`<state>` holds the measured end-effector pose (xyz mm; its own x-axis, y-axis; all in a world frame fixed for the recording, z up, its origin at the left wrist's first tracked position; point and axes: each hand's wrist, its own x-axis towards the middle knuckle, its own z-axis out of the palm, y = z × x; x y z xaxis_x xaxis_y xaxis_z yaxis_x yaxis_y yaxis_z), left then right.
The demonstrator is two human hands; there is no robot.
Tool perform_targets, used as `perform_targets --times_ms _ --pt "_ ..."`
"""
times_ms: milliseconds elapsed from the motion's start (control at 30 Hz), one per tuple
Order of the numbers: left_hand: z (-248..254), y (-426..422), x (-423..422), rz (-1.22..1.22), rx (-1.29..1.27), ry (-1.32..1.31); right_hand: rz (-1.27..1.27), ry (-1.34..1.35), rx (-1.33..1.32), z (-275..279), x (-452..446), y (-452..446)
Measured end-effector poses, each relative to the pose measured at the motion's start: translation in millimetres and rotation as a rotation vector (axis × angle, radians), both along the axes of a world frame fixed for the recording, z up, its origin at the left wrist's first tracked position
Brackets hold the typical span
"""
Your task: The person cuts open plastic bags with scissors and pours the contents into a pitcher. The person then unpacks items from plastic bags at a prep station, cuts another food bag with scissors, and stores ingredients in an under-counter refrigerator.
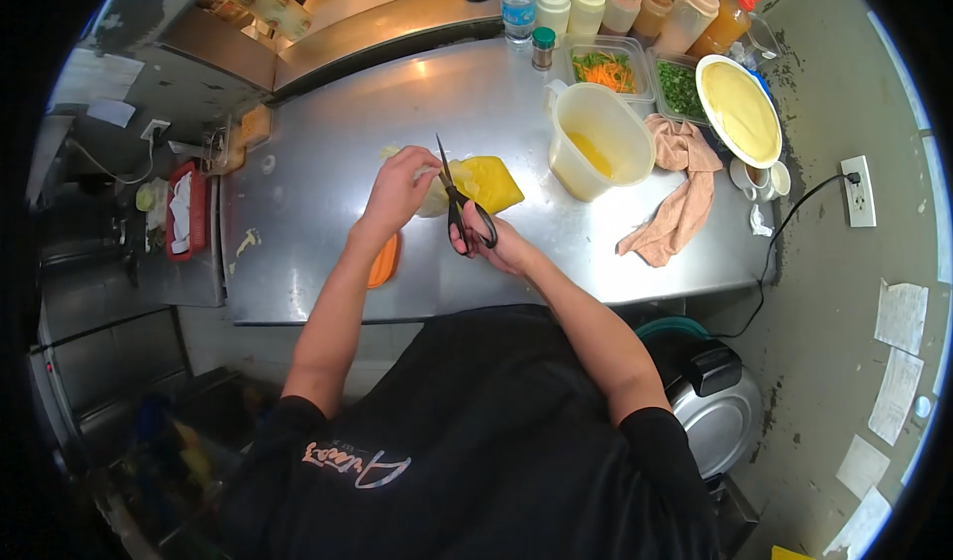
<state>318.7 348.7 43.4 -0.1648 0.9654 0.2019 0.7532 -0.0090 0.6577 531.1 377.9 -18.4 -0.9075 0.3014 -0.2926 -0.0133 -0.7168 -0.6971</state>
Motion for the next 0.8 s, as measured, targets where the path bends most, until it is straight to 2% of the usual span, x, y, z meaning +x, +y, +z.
perform_targets --times_ms 133,233,300,400,467,533,600,633,733,800 --pt "-2.5 -4.1 8.1 0.131 0.051 -0.113 -0.008 0.012 0.012 -0.2 -6.1 4.5" --pt "-8.5 -6.5 10.3 0.132 0.054 -0.133 -0.03 -0.013 0.023 -7.5 -7.3 2.0" --pt "-9.0 -8.6 10.6 0.134 0.044 -0.109 -0.074 -0.044 0.053 -7.9 -7.9 -1.8" --pt "-9.4 -10.2 11.7 0.115 0.069 -0.082 -0.096 0.041 -0.113 2.1 -9.3 -2.8" --pt "-9.8 -13.3 13.8 0.104 0.071 -0.081 -0.116 0.005 -0.035 -21.7 -11.5 3.8" --pt "-9.0 -17.4 12.6 0.103 0.05 -0.096 -0.158 -0.035 0.011 -21.4 -11.2 12.7" --pt "-13.9 -20.9 5.6 0.136 0.078 0.021 -0.212 -0.068 0.031 -9.0 -10.5 23.6" --pt "-18.4 -23.5 -2.5 0.154 0.093 0.083 -0.123 -0.103 0.095 4.8 -2.3 31.1" --pt "-37.5 -15.0 -57.6 0.358 0.061 0.23 0.148 -0.354 0.71 35.1 36.2 36.4" --pt "-43.6 -11.1 -93.0 0.509 0.097 0.108 0.393 -0.511 1.182 58.7 66.5 38.0"
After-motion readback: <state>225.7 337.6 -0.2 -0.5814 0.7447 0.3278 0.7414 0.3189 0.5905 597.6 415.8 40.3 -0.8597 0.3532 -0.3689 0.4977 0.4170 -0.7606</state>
